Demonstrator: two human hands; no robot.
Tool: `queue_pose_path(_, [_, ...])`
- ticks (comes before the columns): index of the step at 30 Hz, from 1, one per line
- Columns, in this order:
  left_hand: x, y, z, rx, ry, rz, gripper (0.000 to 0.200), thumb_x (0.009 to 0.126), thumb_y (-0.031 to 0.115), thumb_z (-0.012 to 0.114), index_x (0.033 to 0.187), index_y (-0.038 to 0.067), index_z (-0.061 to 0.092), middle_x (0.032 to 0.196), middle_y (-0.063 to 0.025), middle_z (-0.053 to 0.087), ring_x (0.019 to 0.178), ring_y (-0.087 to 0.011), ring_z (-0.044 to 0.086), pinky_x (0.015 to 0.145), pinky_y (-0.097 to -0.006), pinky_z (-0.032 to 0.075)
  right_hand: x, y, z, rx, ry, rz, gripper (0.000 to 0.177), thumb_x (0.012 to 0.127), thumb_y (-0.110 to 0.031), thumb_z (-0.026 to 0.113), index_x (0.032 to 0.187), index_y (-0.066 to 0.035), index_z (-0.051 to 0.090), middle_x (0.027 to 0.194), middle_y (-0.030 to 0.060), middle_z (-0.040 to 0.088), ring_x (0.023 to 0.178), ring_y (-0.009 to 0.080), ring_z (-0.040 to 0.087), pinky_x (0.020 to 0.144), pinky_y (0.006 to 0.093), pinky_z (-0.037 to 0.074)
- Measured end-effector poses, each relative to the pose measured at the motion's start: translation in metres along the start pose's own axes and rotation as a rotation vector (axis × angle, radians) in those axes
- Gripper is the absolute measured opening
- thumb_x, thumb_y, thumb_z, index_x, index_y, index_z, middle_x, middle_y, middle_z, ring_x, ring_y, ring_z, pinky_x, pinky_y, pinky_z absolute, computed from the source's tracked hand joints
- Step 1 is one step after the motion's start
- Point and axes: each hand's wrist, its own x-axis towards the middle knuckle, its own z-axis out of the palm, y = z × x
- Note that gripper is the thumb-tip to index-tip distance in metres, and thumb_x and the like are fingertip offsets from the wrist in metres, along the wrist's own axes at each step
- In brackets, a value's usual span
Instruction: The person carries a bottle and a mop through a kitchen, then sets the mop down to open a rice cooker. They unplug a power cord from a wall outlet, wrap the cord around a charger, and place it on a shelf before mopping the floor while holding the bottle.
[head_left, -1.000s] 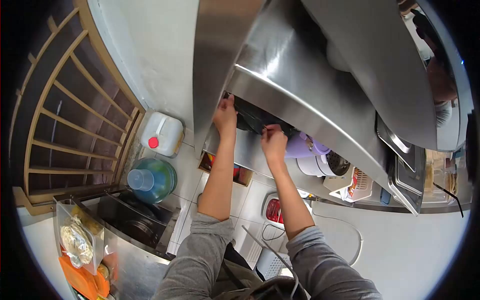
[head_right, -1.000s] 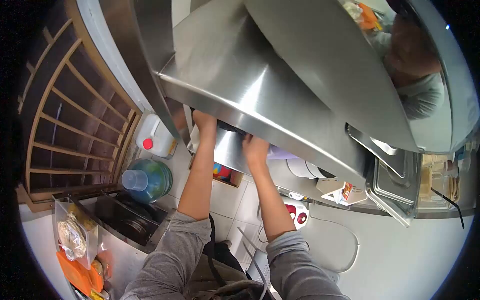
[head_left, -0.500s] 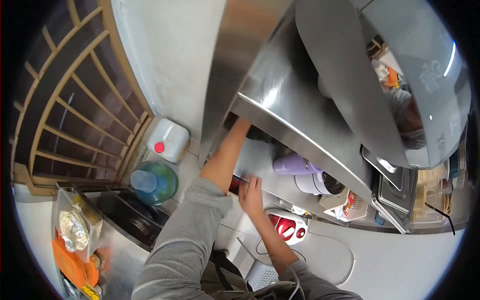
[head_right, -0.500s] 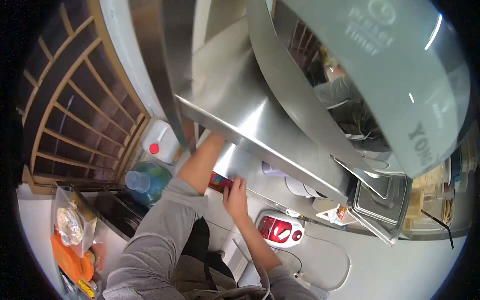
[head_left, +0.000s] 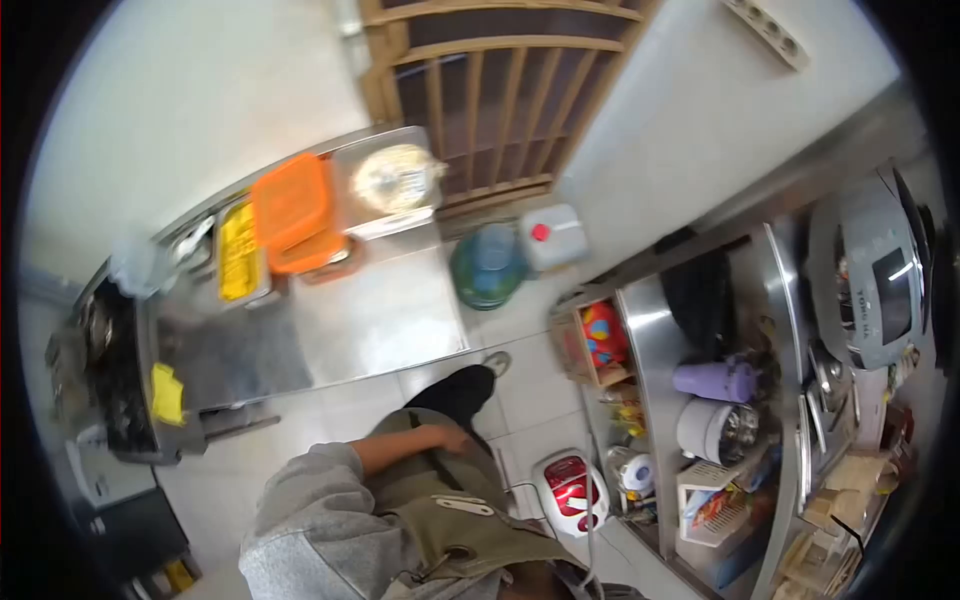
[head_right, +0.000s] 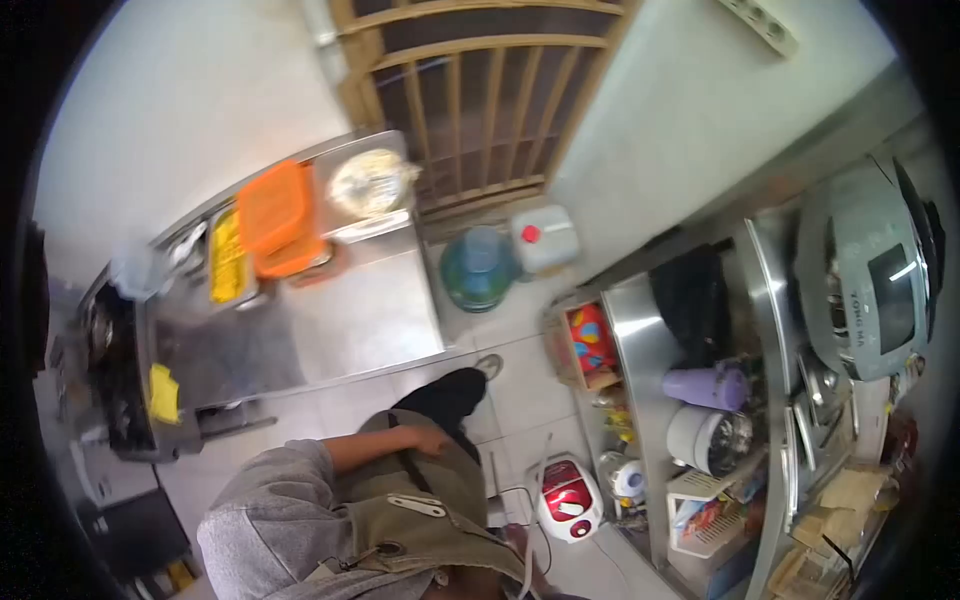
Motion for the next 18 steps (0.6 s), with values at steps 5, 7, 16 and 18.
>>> queue_pose_path(5, [-0.139,-0.009,0.014,-0.439,0.421,-0.061,0.050,0.080,0.037,0.051,0.117,0.003,0.052,0.119,-0.0200,0.051,0.110,-0.0325,0.049,0.093,-0.0400,0.038,-0.015,-0.017,-0.073,0.238,0.093,0.276,0.020,0.086,-0.021,0.047,0.095,-0.005,0.054,0.080,0.0128,0.056,0.069,0.0216,0.059,0.058,0.0356,0.049])
queue_pose_path(7, [-0.180,-0.024,0.069,-0.515,0.709,-0.166,0.049,0.080,0.037,0.052,0.116,0.004,0.053,0.118,-0.0195,0.052,0.112,-0.0327,0.048,0.095,-0.0390,0.037,-0.004,-0.054,-0.094,0.282,0.115,0.270,0.019,0.086,-0.020,0.046,0.094,-0.005,0.054,0.078,0.0119,0.057,0.066,0.0204,0.059,0.056,0.0338,0.049])
queue_pose_path(16, [-0.333,-0.046,0.290,-1.163,1.069,-0.827,0.050,0.078,0.037,0.054,0.117,0.005,0.052,0.114,-0.0183,0.056,0.106,-0.0320,0.054,0.091,-0.0368,0.041,-0.012,-0.385,-0.051,-0.075,-0.076,-0.332,0.027,0.087,-0.028,0.048,0.104,-0.007,0.052,0.087,0.0102,0.062,0.073,0.0186,0.060,0.060,0.0327,0.048])
queue_pose_path(18, [-0.359,-0.025,0.336,-1.364,1.225,-1.054,0.060,0.076,0.035,0.056,0.125,0.005,0.043,0.117,-0.0221,0.053,0.108,-0.0348,0.052,0.092,-0.0375,0.040,-0.018,-0.433,-0.008,-0.195,-0.096,-0.408,0.026,0.088,-0.026,0.046,0.103,-0.006,0.052,0.081,0.0105,0.063,0.065,0.0177,0.060,0.052,0.0303,0.047])
